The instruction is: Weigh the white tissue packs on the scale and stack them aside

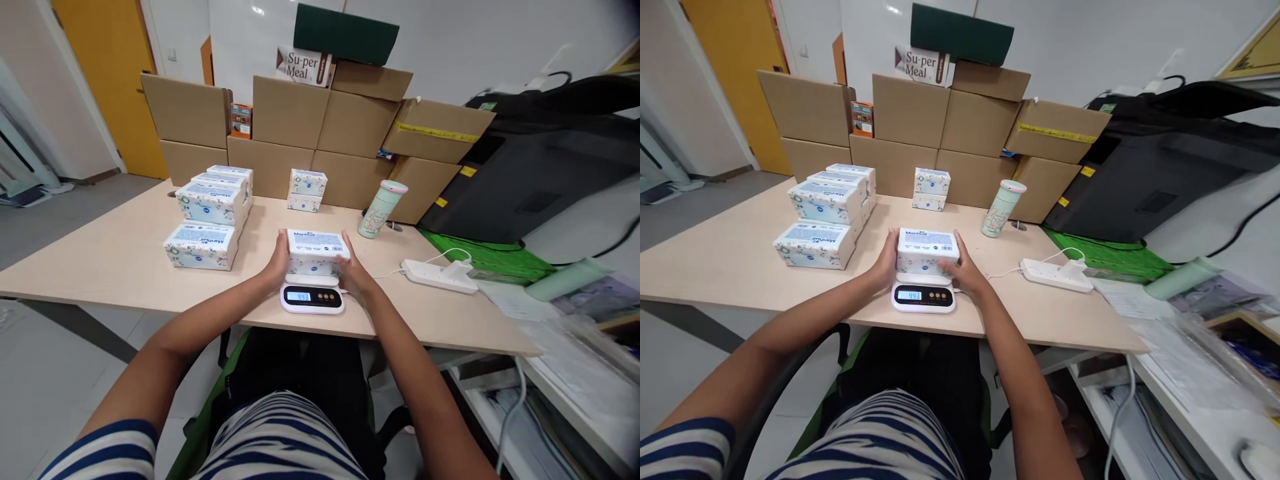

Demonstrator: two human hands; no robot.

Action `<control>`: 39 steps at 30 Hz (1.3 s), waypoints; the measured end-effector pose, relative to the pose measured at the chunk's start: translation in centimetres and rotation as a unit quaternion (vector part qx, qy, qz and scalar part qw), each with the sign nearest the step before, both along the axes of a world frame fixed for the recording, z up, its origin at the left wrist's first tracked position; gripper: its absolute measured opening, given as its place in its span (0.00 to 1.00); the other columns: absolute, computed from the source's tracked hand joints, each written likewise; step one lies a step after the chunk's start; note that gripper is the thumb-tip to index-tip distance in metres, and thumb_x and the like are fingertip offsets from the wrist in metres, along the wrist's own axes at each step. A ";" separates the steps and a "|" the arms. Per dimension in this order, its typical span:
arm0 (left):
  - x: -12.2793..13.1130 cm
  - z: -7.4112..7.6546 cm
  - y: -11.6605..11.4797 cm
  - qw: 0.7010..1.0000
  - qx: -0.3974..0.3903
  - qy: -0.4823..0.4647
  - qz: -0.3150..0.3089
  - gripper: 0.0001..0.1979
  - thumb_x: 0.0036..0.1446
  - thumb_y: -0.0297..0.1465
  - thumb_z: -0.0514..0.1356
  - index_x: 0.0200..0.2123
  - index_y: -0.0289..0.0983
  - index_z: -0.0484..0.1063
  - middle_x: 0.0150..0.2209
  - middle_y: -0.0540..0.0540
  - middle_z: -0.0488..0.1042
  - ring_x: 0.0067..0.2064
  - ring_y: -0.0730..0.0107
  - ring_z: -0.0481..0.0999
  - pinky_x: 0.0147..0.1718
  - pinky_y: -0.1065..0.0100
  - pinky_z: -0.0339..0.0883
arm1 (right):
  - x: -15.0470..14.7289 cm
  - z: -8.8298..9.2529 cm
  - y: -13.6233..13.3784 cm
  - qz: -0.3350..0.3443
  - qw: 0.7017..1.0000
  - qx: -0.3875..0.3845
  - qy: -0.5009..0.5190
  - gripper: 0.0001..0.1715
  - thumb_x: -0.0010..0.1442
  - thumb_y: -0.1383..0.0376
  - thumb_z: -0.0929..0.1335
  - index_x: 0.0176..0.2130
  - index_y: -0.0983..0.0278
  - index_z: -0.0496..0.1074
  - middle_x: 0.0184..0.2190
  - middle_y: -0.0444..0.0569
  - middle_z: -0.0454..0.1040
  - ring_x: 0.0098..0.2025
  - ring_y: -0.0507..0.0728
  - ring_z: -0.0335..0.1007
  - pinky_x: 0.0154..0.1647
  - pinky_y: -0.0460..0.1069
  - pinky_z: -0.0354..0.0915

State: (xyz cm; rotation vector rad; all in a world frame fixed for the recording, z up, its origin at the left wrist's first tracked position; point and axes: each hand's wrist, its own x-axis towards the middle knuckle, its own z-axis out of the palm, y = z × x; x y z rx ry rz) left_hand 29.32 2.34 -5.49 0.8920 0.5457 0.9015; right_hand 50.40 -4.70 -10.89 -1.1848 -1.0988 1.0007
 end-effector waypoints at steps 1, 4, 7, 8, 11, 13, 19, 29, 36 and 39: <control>0.0 0.0 -0.2 1.000 0.009 0.007 0.003 0.36 0.79 0.56 0.43 0.76 0.45 0.67 0.72 0.44 0.77 0.77 0.46 0.70 0.77 0.45 0.63 | -0.1 -0.2 0.1 -0.007 1.000 0.000 0.027 0.80 0.52 0.33 0.81 0.84 0.37 0.37 0.81 0.45 0.62 0.73 0.69 0.73 0.68 0.67 0.76; -0.2 0.2 -0.2 0.998 0.013 0.044 0.040 0.39 0.78 0.57 0.38 0.83 0.48 0.51 0.80 0.46 0.65 0.82 0.52 0.60 0.80 0.49 0.56 | -0.7 -0.4 0.9 -0.044 0.996 0.013 0.074 0.68 0.59 0.20 0.64 0.83 0.35 0.35 0.82 0.39 0.60 0.75 0.66 0.71 0.69 0.67 0.75; -0.6 0.2 0.7 0.993 -0.005 0.090 0.081 0.44 0.75 0.62 0.35 0.85 0.50 0.43 0.85 0.49 0.50 0.85 0.56 0.48 0.82 0.50 0.49 | -0.7 0.2 1.5 -0.092 0.993 0.011 0.075 0.62 0.63 0.19 0.50 0.84 0.38 0.36 0.83 0.42 0.56 0.77 0.65 0.68 0.70 0.69 0.72; -0.8 0.2 1.1 0.990 -0.007 0.107 0.094 0.45 0.74 0.64 0.34 0.85 0.50 0.44 0.86 0.50 0.45 0.86 0.57 0.45 0.82 0.51 0.47 | -0.5 0.5 1.5 -0.115 0.990 0.009 0.077 0.61 0.64 0.20 0.46 0.84 0.39 0.35 0.84 0.45 0.54 0.78 0.65 0.66 0.70 0.70 0.71; -1.0 0.1 2.5 0.980 -0.005 0.144 0.138 0.47 0.73 0.64 0.32 0.84 0.49 0.47 0.86 0.53 0.40 0.86 0.61 0.38 0.83 0.55 0.39 | 0.6 1.4 1.4 -0.203 0.972 0.013 0.117 0.60 0.66 0.23 0.42 0.84 0.43 0.33 0.85 0.53 0.49 0.81 0.63 0.60 0.74 0.70 0.66; -1.0 0.1 3.2 0.975 0.001 0.159 0.157 0.46 0.73 0.63 0.31 0.84 0.49 0.48 0.86 0.54 0.40 0.86 0.63 0.38 0.83 0.57 0.36 | 1.2 1.8 1.2 -0.248 0.956 0.020 0.154 0.59 0.67 0.25 0.42 0.85 0.44 0.34 0.85 0.54 0.48 0.82 0.62 0.57 0.76 0.70 0.61; -0.8 0.2 4.1 0.967 0.017 0.172 0.187 0.45 0.74 0.60 0.29 0.84 0.47 0.48 0.86 0.53 0.42 0.86 0.64 0.41 0.83 0.57 0.39 | 1.6 2.4 1.0 -0.271 0.940 0.027 0.208 0.57 0.70 0.29 0.44 0.85 0.49 0.35 0.85 0.56 0.48 0.82 0.60 0.57 0.79 0.67 0.57; -1.0 0.3 4.2 0.966 0.013 0.179 0.186 0.46 0.74 0.60 0.30 0.85 0.43 0.45 0.86 0.51 0.40 0.86 0.66 0.40 0.83 0.60 0.36 | 1.8 2.4 0.9 -0.273 0.937 0.027 0.214 0.59 0.71 0.28 0.46 0.85 0.53 0.37 0.84 0.59 0.51 0.82 0.61 0.58 0.79 0.64 0.59; -0.9 0.1 4.2 0.967 0.023 0.178 0.180 0.46 0.75 0.59 0.29 0.85 0.43 0.45 0.86 0.51 0.40 0.86 0.66 0.41 0.82 0.60 0.37 | 1.9 2.3 0.8 -0.276 0.935 0.032 0.219 0.57 0.71 0.28 0.51 0.85 0.50 0.41 0.83 0.58 0.54 0.81 0.61 0.60 0.78 0.65 0.59; -1.0 0.2 4.1 0.966 0.024 0.189 0.176 0.46 0.75 0.60 0.29 0.85 0.44 0.46 0.86 0.51 0.41 0.86 0.64 0.41 0.83 0.58 0.37 | 2.0 2.3 0.9 -0.270 0.938 0.027 0.216 0.57 0.71 0.28 0.50 0.85 0.50 0.40 0.83 0.58 0.54 0.81 0.61 0.59 0.79 0.64 0.59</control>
